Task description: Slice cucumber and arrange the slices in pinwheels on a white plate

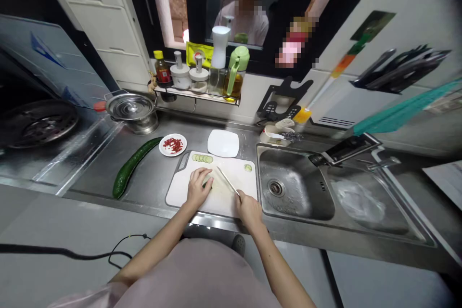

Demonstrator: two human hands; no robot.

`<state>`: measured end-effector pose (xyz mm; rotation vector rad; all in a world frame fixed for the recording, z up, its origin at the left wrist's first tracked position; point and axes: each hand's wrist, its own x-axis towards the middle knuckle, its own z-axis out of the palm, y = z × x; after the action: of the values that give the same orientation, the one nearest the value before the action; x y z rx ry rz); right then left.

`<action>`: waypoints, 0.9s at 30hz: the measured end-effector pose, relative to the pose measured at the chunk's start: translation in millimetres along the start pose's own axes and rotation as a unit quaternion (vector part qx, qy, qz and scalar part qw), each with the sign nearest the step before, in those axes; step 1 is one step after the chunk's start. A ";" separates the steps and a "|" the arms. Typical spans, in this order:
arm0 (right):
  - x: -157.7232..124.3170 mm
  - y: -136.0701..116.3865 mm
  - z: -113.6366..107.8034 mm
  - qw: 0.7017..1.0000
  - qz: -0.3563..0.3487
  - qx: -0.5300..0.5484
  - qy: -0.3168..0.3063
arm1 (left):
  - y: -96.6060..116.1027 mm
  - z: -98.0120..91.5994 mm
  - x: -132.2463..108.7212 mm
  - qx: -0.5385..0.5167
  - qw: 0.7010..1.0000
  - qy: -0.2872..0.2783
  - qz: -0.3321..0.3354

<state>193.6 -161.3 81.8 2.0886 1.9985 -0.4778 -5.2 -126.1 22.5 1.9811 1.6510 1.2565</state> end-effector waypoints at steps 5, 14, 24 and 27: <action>-10.5 -0.1 -4.0 0.998 -0.041 -0.043 0.020 | 29.8 -13.1 39.5 0.061 0.959 -0.236 0.147; -17.2 14.8 -2.9 0.996 -0.049 -0.055 0.048 | 33.8 -4.7 48.4 0.059 0.918 -0.344 0.188; -14.7 22.9 1.1 0.996 -0.043 -0.064 0.049 | 37.1 6.3 35.4 0.034 0.915 -0.348 0.201; -14.3 24.5 -0.3 0.995 -0.051 -0.068 0.052 | 41.0 8.6 32.5 0.040 0.918 -0.348 0.187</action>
<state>217.6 -175.9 85.7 1.9758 2.1380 -0.2461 27.5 -107.1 59.6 2.4713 1.0121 0.4516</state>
